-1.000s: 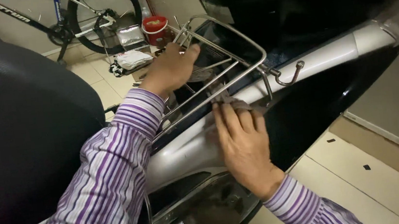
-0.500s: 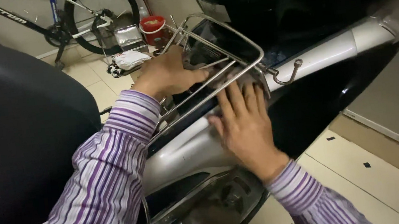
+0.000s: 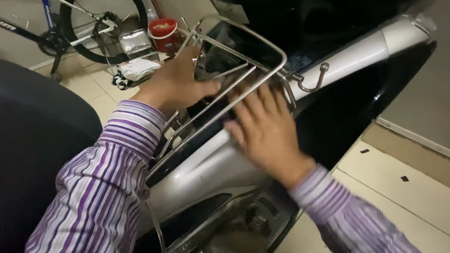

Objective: The person wipes the front handlebars, dashboard, and instrument cluster of a scooter using a cloth. They then move to the rear of the vehicle to clean the chrome luggage rack and the side panels below the seat.

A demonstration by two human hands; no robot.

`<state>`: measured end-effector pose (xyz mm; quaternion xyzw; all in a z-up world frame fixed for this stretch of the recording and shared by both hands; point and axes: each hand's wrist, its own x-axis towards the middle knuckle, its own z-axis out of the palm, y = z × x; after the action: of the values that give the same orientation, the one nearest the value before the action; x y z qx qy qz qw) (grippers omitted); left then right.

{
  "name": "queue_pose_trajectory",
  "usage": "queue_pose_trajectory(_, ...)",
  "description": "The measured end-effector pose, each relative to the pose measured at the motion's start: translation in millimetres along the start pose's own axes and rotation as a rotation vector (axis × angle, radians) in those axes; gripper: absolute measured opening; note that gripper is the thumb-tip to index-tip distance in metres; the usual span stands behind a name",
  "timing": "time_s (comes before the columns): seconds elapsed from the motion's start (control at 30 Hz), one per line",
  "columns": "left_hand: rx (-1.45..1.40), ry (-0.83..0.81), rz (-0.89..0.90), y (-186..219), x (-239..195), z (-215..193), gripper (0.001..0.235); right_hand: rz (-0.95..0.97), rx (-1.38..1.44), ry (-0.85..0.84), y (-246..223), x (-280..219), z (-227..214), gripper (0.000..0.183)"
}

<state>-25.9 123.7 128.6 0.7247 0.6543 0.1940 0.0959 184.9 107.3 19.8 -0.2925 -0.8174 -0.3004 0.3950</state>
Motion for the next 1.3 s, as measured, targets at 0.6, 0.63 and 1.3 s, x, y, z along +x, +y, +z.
queue_pose_trajectory(0.6,0.172,0.282,0.127,-0.6,-16.8,16.8,0.063,-0.027,-0.034,0.078,-4.4,-7.0,-2.0,0.064)
queue_pose_trajectory(0.63,0.173,0.282,0.122,-3.9,-14.7,13.7,0.063,-0.028,-0.029,0.078,-3.9,-1.4,-2.4,0.064)
queue_pose_trajectory(1.3,0.198,0.102,0.316,-32.2,44.5,-4.4,0.026,0.02,-0.013,0.047,-0.2,8.0,4.0,0.051)
